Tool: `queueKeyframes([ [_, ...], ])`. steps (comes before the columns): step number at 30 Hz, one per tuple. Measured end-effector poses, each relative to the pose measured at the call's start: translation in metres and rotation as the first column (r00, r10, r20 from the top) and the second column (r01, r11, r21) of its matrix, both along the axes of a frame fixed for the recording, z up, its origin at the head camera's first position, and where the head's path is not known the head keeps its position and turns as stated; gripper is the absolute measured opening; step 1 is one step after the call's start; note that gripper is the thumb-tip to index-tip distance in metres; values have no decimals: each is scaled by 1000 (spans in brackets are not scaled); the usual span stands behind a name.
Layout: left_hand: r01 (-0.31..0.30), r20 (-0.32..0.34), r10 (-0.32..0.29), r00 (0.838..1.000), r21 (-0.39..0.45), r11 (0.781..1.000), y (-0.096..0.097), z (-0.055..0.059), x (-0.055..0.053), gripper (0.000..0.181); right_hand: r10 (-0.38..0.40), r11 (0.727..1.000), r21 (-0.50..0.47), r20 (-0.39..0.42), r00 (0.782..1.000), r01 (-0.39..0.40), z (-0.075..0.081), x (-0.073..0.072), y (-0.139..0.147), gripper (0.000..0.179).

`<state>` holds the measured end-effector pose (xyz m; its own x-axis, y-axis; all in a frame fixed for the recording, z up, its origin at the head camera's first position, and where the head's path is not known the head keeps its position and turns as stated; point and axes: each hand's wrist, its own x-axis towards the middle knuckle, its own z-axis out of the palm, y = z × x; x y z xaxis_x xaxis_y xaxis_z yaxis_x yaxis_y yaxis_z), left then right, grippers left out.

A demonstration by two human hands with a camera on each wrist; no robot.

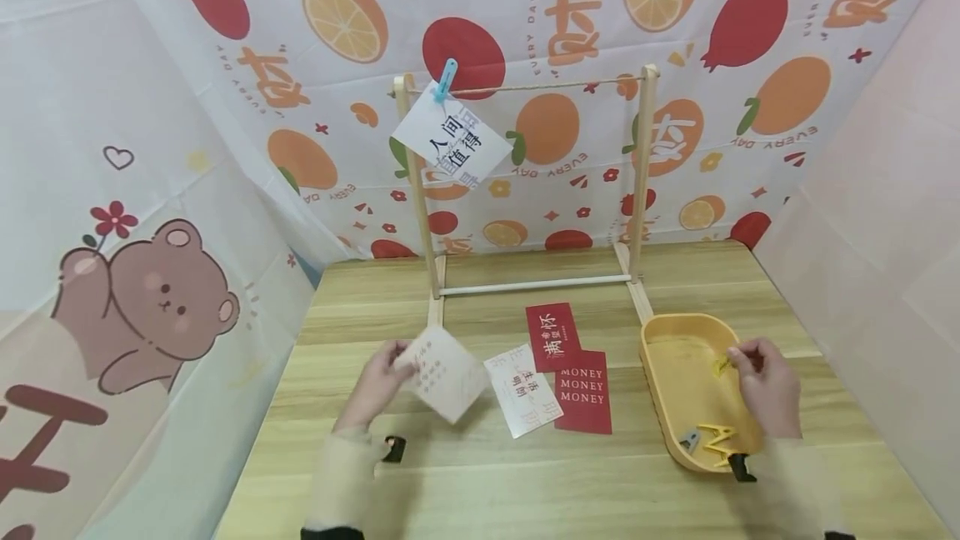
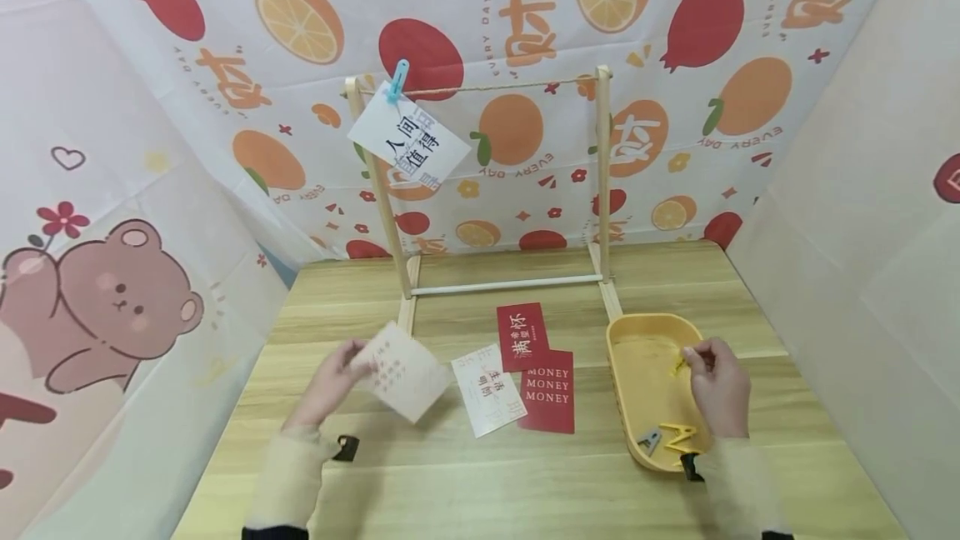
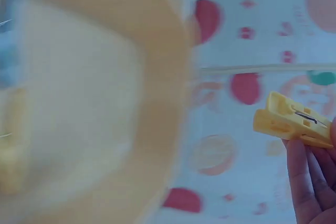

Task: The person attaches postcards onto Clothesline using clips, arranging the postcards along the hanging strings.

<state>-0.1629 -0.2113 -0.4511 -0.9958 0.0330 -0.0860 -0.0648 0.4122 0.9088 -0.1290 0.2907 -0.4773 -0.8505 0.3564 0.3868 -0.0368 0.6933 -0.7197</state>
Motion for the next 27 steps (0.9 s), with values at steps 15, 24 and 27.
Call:
queueKeyframes([
  [15, 17, -98, 228, 969, 943, 333, 103, 122, -109, 18, 249, 682, -446, -603, 758, -579, 236, -115, -79, 5],
  [24, -102, 1, 407, 913, 969, 227, 133, 125, -155, 20, 429, 668, -439, -434, 792, -601, 318, -191, -159, 7],
  [27, -158, 66, 408, 911, 967, 197, 138, 116, -160, 19, 460, 708, -400, -365, 810, -582, 325, -209, -183, 7],
])
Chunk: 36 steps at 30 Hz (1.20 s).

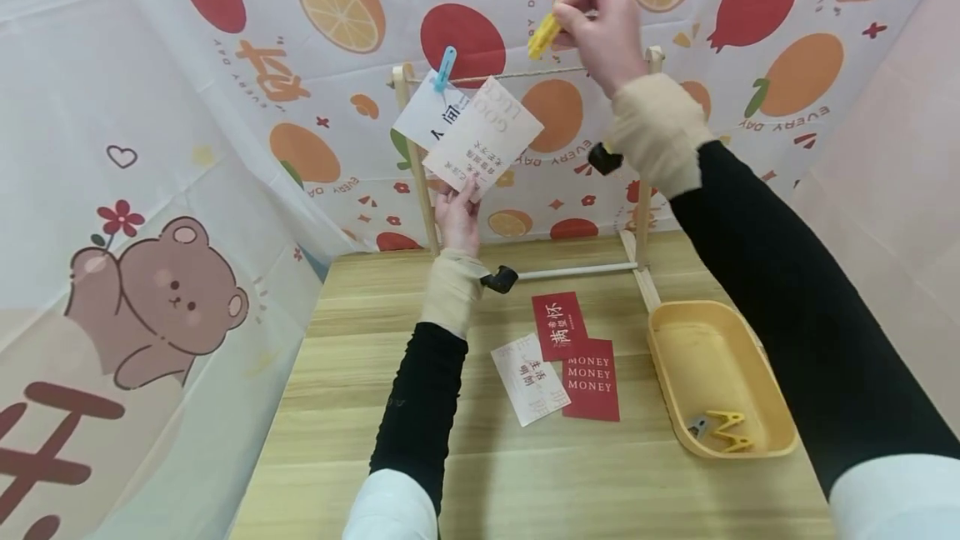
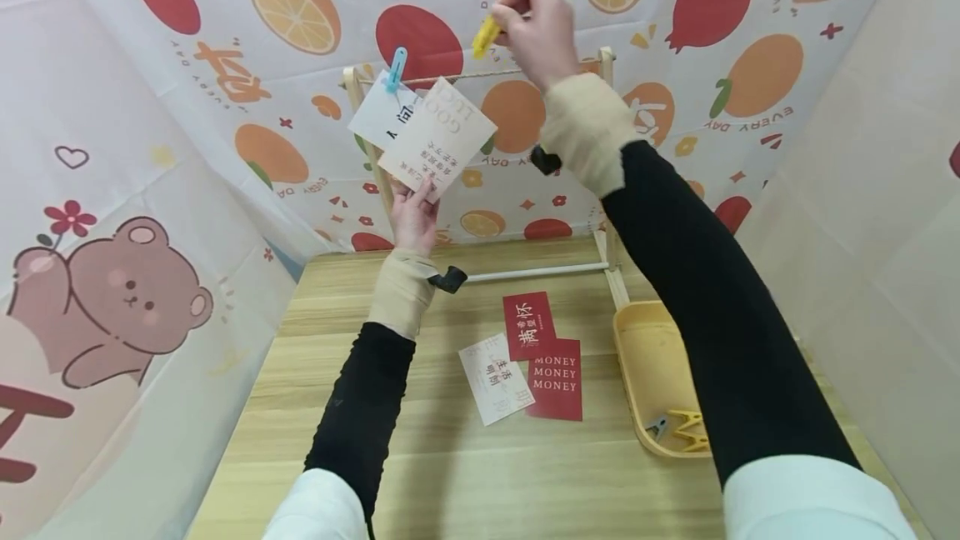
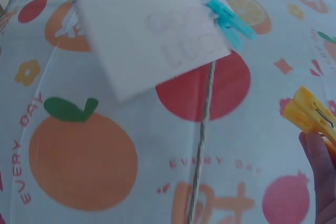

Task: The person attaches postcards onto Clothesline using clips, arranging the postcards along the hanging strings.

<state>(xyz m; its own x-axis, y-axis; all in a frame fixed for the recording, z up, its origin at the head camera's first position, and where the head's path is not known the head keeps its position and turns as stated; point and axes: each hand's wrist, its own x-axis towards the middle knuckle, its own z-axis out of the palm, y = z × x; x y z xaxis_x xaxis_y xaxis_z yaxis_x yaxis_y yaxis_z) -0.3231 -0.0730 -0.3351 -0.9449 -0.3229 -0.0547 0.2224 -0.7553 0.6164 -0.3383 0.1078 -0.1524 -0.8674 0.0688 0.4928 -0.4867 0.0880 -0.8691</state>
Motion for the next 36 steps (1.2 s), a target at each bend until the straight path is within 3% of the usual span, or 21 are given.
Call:
queueKeyframes([
  [3, 7, 27, -8, 1000, 29, 1000, 5, -9, -4, 21, -49, 986, 159, 21, 999, 45, 1, -15, -21, 7],
  [7, 18, 22, -18, 1000, 37, 999, 9, -17, -7, 25, -135, 912, 393, 11, 991, 120, -4, -29, -41, 12],
  [9, 15, 16, -15, 1000, 27, 1000, 10, -18, -7, 24, -152, 886, 445, 17, 988, 129, -8, -33, -47, 15],
  [10, 4, 18, -4, 1000, 10, 1000, 9, -18, -7, 23, -154, 885, 447, 18, 988, 129, -9, -35, -49, 15],
  [13, -47, -7, 46, 999, -90, 995, 4, -12, -6, 22, -122, 916, 388, 33, 992, 100, -11, -38, -50, 15],
  [15, -75, -60, 66, 996, -161, 984, 0, -3, -5, 21, -97, 936, 344, 30, 995, 81, -9, -39, -49, 13],
  [18, -71, -133, 40, 990, -237, 969, -4, 14, -6, 23, -80, 943, 326, 23, 997, 68, -5, -39, -45, 10],
  [20, -57, -162, 17, 987, -240, 969, -2, 25, -9, 22, -76, 939, 337, 27, 997, 62, -4, -41, -45, 9],
  [25, -49, -120, 31, 992, -155, 987, 6, 39, -17, 15, -76, 929, 369, 72, 994, 44, -4, -46, -48, 11],
  [30, -51, -63, 49, 997, -30, 998, 12, 44, -20, 15, -73, 932, 361, 104, 992, 30, -6, -48, -51, 12],
  [36, -25, -73, 26, 997, 18, 1000, 16, 45, -25, 11, -111, 911, 408, 113, 987, 56, -8, -50, -51, 11],
])
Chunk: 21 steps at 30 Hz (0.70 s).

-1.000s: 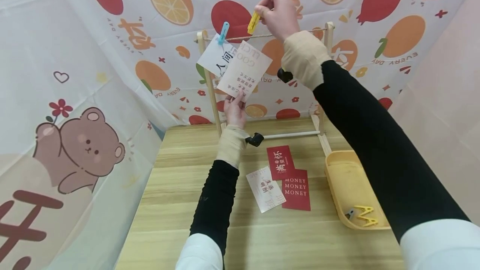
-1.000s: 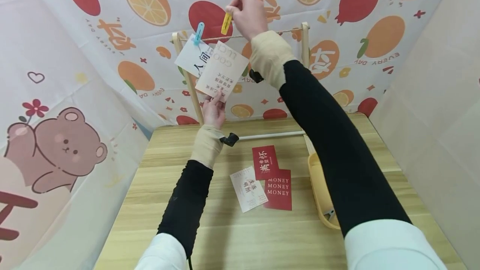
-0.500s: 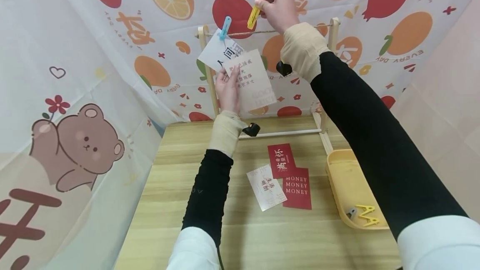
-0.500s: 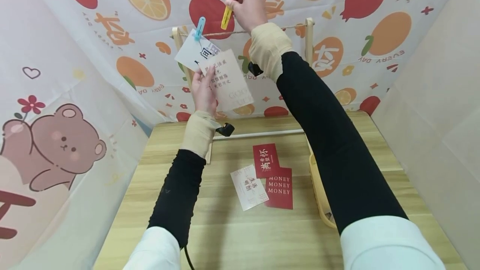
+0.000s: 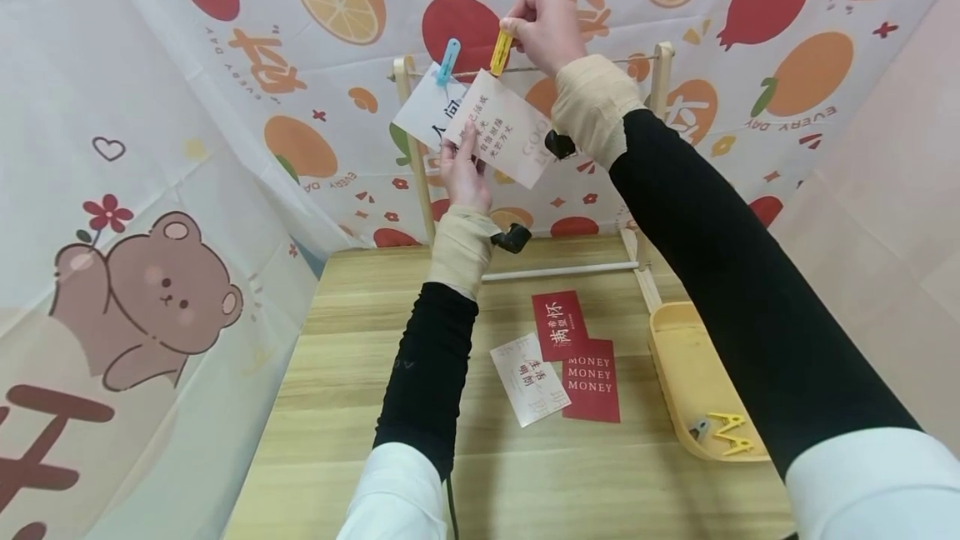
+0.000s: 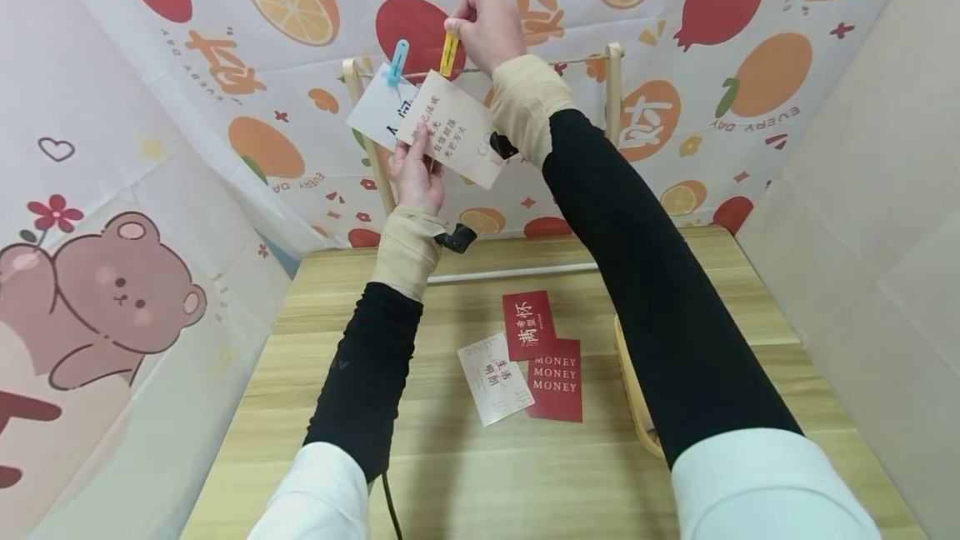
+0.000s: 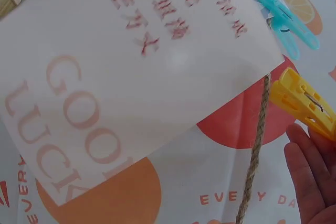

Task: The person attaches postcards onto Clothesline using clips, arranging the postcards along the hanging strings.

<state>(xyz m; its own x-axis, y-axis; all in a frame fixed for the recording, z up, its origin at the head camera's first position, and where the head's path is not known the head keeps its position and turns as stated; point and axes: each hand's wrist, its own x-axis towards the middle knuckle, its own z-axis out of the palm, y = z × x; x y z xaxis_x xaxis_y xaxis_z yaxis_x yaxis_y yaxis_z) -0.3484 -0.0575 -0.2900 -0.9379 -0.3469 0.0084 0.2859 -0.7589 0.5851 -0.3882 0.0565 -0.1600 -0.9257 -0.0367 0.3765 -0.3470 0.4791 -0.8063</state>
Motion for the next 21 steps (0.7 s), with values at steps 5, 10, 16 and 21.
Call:
queueKeyframes([
  [5, 25, 11, -25, 1000, 15, 1000, -1, -2, -4, 10, -25, 999, 25, 0, 1000, 25, -1, -3, -5, 12],
  [10, 41, 29, -42, 999, 34, 999, 0, -3, -4, 8, -19, 999, 29, 38, 999, 18, -7, -5, -10, 14],
  [16, 42, 19, -42, 999, 32, 999, 1, -2, -4, 7, 22, 1000, 14, 73, 997, -23, -8, -1, -14, 13],
  [21, 35, 16, -36, 999, 35, 999, 2, -2, -5, 4, 33, 997, 64, 101, 994, -39, -5, 2, -13, 17],
])
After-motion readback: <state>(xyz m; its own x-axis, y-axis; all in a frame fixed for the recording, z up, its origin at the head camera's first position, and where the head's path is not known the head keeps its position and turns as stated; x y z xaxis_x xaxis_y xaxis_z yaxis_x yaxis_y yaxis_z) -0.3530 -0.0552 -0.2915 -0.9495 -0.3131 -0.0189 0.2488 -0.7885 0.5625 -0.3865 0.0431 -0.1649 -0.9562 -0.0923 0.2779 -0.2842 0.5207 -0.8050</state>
